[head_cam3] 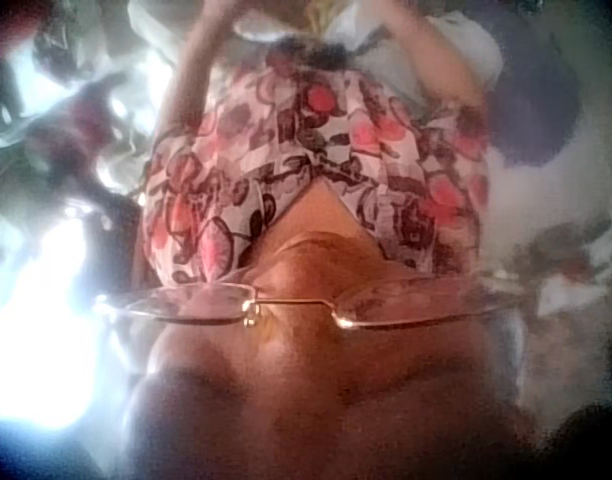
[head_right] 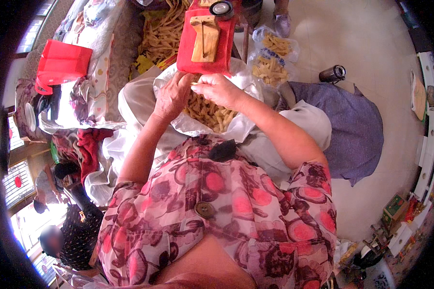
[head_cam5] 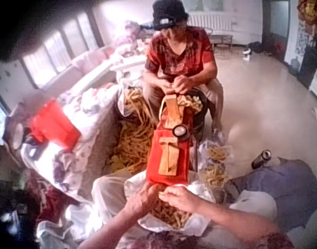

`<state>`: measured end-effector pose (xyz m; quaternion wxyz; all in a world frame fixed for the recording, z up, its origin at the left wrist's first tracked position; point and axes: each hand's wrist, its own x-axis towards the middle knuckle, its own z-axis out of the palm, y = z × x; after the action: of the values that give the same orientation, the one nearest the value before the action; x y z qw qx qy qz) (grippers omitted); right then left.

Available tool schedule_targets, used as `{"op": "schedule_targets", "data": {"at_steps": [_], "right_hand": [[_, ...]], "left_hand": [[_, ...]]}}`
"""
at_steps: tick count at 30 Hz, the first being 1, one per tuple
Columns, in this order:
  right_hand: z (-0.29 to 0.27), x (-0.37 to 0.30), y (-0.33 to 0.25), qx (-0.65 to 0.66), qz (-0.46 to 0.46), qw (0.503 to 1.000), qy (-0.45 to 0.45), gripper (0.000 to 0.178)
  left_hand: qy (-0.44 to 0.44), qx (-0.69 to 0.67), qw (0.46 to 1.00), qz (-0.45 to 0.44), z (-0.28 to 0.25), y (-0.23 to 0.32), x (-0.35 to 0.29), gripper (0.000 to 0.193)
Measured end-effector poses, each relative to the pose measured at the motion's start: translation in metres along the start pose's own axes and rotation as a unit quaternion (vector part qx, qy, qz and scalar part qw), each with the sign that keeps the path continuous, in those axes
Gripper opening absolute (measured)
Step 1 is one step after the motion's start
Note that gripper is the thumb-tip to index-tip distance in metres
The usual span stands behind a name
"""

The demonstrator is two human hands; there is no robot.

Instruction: The person prepares strips of yellow dough by hand, folding and separating them before placing them onto a red wooden frame.

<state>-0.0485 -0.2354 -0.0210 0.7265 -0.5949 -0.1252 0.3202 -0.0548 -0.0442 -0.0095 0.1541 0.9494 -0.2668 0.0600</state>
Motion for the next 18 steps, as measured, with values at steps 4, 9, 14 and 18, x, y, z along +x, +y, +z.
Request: {"op": "schedule_targets", "data": {"at_steps": [4, 9, 14, 18], "right_hand": [[0.013, 0.000, -0.004, -0.078, -0.063, 0.994, 0.032, 0.023], [0.009, 0.007, -0.007, -0.084, -0.127, 0.984, 0.091, 0.022], [-0.031, 0.021, -0.018, -0.122, -0.130, 0.960, 0.218, 0.021], [-0.043, 0.029, -0.027, -0.195, -0.153, 0.933, 0.261, 0.021]], "left_hand": [[0.019, 0.021, 0.999, 0.043, 0.010, -0.028, 0.004, 0.028], [-0.047, -0.035, 0.996, -0.067, 0.006, -0.030, 0.019, 0.025], [-0.076, -0.606, 0.760, -0.221, -0.002, -0.028, 0.046, 0.022], [-0.069, -0.645, 0.715, -0.259, -0.007, -0.023, 0.061, 0.025]]}}
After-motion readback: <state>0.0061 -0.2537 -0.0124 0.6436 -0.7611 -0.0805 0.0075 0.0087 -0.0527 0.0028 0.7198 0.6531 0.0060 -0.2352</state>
